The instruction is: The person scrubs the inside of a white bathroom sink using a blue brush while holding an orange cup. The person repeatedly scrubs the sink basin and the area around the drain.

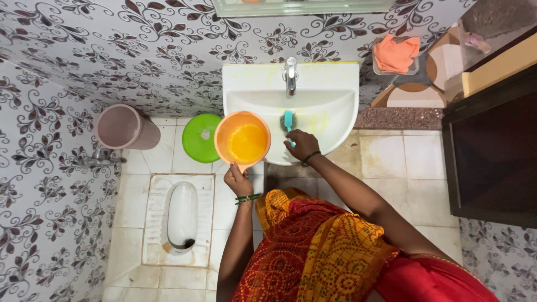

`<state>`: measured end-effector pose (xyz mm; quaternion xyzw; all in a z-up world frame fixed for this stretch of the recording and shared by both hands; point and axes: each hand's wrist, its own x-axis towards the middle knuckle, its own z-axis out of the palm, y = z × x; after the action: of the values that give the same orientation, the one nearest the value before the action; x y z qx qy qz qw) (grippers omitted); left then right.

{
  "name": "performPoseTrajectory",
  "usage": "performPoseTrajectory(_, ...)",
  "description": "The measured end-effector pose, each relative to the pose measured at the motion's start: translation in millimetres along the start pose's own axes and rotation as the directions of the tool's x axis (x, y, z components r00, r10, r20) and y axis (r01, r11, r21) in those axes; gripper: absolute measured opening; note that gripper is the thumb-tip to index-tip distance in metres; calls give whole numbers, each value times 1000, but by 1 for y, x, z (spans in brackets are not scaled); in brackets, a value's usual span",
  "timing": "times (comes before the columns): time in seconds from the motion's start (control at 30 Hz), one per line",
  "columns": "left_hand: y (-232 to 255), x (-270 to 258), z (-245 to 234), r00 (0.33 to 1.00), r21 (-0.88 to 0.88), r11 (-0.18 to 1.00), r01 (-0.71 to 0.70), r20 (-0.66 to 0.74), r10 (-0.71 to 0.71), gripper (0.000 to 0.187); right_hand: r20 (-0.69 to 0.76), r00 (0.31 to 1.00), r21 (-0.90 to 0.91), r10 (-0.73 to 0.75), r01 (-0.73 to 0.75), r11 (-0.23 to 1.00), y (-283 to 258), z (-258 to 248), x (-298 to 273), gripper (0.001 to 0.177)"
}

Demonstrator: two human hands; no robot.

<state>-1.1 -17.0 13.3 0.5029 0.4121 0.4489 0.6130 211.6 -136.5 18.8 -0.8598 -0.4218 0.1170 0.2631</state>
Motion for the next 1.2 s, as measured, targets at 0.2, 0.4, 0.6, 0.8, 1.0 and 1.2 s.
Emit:
performPoseTrajectory(0.2, -1, 1, 1, 999, -8, 999, 34, -7, -34, 53, 222, 973, 90, -60, 41, 995, -10, -36, -45, 28)
performPoseTrajectory(0.4, -3, 2, 2, 1000, 37, 999, -10, -11, 11, 58, 109, 993, 27, -36, 33, 999, -4, -5, -16, 28)
performPoseTrajectory(0.6, -1, 2, 2, 1000, 0, 1000, 10, -11, -10, 56, 78, 997, -17, -21, 23, 1000, -4, -11, -10, 32)
performPoseTrajectory(0.8, 0, 3, 2, 1000, 40, 999, -10, 0, 10, 57, 392, 919, -190, 42, 37, 981, -3, -69, -60, 29)
performPoseTrajectory(1.0, 2, 3, 3, 1000, 72, 997, 16, 15, -17, 53, 67, 993, -272, -94, 109, 956, 22, -39, -18, 25)
performPoseTrajectory(1.2, 0, 4, 2, 1000, 1, 1000, 10, 18, -10, 53, 283, 957, -237, -62, 132, 962, -40, -28, -34, 32)
